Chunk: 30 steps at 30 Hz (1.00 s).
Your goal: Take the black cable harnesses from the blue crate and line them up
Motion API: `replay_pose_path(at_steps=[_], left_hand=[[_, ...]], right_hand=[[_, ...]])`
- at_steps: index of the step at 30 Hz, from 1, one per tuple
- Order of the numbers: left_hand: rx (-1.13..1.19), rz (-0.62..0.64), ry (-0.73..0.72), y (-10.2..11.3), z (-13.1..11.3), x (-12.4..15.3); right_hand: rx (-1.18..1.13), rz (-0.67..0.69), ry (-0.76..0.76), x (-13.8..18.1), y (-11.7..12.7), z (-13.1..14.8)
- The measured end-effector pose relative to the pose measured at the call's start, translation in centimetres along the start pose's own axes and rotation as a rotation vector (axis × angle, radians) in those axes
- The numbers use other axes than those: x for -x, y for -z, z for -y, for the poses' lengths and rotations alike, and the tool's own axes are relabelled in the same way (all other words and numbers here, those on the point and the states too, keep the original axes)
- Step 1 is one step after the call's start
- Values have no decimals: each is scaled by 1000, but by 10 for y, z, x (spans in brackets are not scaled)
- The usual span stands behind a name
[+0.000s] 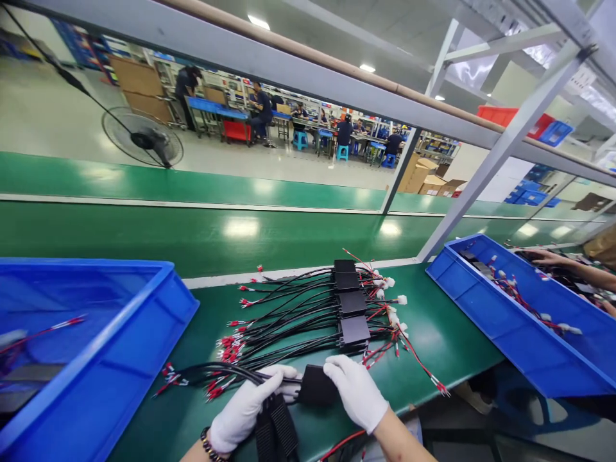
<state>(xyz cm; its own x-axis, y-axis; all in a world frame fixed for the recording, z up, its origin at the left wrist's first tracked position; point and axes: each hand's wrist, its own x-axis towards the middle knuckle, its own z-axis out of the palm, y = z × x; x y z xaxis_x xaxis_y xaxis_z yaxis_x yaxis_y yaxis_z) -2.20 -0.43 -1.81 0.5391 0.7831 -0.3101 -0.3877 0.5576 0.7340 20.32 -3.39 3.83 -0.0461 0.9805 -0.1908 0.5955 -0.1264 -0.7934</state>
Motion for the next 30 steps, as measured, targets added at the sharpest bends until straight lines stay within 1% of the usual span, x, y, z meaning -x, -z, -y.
replay_pose_path(at_steps=[2, 5, 7, 11, 14, 16, 18, 21, 23, 25, 27, 30], left_hand=[[15, -16, 0, 0, 1, 0], [14, -12, -12, 1, 0, 1], [-7, 4, -27, 1, 0, 1], [-31, 25, -53, 1, -3, 1], [-33, 9, -45, 1, -3, 1], [-31, -5, -35, 1, -3, 1], [-30, -24, -24, 0, -2, 1], [-28, -43, 4, -2, -2, 1], [-27, -49, 20, -3, -2, 0], [-20, -55, 26, -4, -1, -1], [-13, -63, 34, -3, 0, -1], [9, -78, 40, -2, 2, -1]], right_hand=[[-51, 50, -15, -2, 2, -1], [-128, 128, -97, -4, 9, 1], [-126, 166, -143, -5, 13, 4], [-103, 201, -177, -4, 16, 5], [-130, 206, -183, -4, 14, 1], [-150, 214, -173, -4, 18, 0], [-141, 246, -164, -4, 29, -1], [-143, 351, -153, 1, 57, -2], [-215, 415, -149, 7, 76, -5], [-302, 453, -156, 13, 89, -12], [-412, 466, -165, 15, 95, -22], [-648, 450, -167, 15, 94, -42]])
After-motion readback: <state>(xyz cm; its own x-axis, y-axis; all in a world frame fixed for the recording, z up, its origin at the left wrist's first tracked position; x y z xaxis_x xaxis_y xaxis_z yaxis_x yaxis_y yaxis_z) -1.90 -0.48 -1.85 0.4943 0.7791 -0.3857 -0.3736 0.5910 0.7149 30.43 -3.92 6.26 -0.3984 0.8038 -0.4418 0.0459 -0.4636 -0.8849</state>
